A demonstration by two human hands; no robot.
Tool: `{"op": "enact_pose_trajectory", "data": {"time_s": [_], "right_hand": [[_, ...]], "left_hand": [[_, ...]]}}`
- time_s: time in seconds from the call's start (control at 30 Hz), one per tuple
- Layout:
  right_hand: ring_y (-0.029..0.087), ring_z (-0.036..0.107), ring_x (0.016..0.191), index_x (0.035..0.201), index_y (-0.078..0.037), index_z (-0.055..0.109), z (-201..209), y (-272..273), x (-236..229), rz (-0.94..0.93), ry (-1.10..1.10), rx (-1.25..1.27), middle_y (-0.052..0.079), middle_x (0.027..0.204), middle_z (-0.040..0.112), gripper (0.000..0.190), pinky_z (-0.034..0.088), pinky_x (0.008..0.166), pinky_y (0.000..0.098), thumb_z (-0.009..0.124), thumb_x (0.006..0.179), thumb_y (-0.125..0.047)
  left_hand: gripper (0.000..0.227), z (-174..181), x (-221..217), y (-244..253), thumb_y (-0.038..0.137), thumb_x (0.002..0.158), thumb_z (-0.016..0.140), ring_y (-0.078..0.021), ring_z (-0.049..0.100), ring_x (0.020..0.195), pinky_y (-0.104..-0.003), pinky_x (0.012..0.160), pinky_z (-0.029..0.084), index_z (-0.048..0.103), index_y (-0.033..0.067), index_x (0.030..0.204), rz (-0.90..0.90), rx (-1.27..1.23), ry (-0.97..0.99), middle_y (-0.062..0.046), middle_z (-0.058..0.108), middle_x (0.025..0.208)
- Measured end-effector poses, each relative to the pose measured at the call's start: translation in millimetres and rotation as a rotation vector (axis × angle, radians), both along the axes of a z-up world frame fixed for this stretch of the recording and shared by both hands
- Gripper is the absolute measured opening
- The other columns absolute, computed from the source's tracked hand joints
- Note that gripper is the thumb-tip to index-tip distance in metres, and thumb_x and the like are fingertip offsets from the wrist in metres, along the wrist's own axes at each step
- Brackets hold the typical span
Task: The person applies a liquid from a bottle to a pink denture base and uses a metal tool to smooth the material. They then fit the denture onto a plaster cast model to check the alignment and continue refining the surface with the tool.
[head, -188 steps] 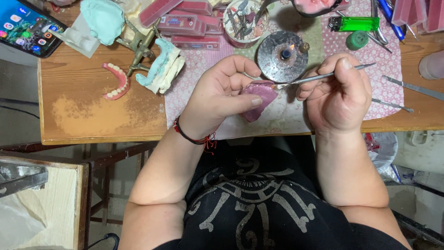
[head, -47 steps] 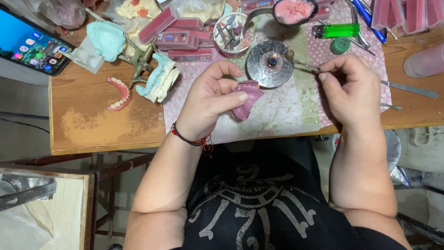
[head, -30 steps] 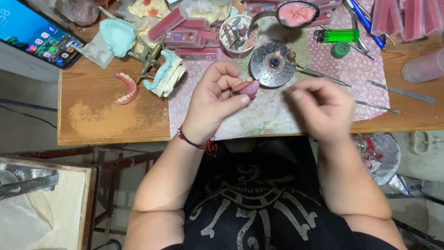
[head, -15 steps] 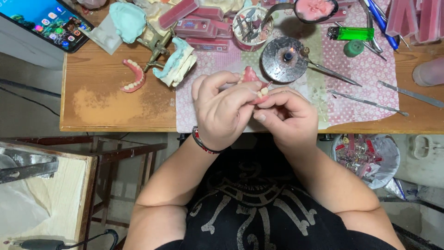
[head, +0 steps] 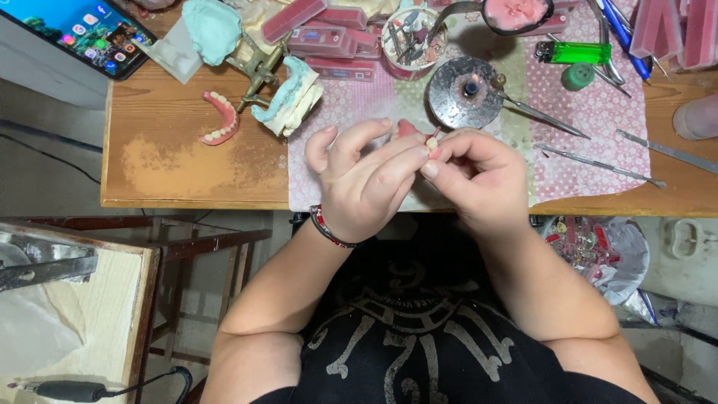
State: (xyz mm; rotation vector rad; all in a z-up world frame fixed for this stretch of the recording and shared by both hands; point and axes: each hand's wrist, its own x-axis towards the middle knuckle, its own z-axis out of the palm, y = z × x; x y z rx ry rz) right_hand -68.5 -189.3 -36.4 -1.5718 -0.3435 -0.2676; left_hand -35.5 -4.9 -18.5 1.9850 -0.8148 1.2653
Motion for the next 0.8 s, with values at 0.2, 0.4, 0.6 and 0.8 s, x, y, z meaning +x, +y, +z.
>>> {"op": "enact_pose_trajectory", "data": {"time_s": [0.2, 0.4, 0.6, 0.8], "right_hand": [[0.015, 0.062, 0.09, 0.094, 0.003, 0.066, 23, -10, 12, 0.107, 0.162, 0.005, 0.012, 0.093, 0.064, 0.014, 0.049, 0.078, 0.0296, 0.079, 0.093, 0.0], [0.016, 0.061, 0.078, 0.082, -0.002, 0.069, 72, -13, 25, 0.403, 0.151, -0.236, 0.013, 0.087, 0.07, 0.013, 0.047, 0.072, 0.0333, 0.081, 0.084, -0.005], [0.012, 0.066, 0.088, 0.096, -0.007, 0.068, 80, -10, 34, 0.611, 0.277, -0.301, 0.003, 0.097, 0.07, 0.011, 0.053, 0.085, 0.026, 0.069, 0.095, -0.018], [0.014, 0.069, 0.088, 0.105, -0.004, 0.069, 79, 31, 35, 0.632, 0.344, -0.158, 0.006, 0.097, 0.072, 0.014, 0.057, 0.087, 0.0281, 0.065, 0.1, -0.016]], "left_hand": [[0.069, 11, -3, 20, 0.036, 0.087, 0.092, -0.0327, 0.054, 0.136, -0.056, 0.115, 0.026, 0.057, 0.0162, 0.143, -0.2, 0.139, 0.409, -0.003, 0.069, 0.135], [0.083, 28, 4, 44, 0.024, 0.087, 0.089, -0.0467, 0.069, 0.117, -0.058, 0.101, 0.055, 0.044, 0.0035, 0.154, -0.716, -0.021, 0.893, -0.02, 0.07, 0.135], [0.076, 24, -6, 71, 0.027, 0.08, 0.094, -0.0102, 0.067, 0.117, -0.023, 0.094, 0.055, 0.058, 0.018, 0.146, -0.788, -0.029, 1.102, -0.001, 0.07, 0.138], [0.035, 34, -26, 89, 0.005, 0.091, 0.081, -0.0102, 0.075, 0.094, -0.023, 0.089, 0.063, 0.07, 0.0097, 0.124, -0.87, -0.526, 1.267, -0.006, 0.079, 0.104]]}}
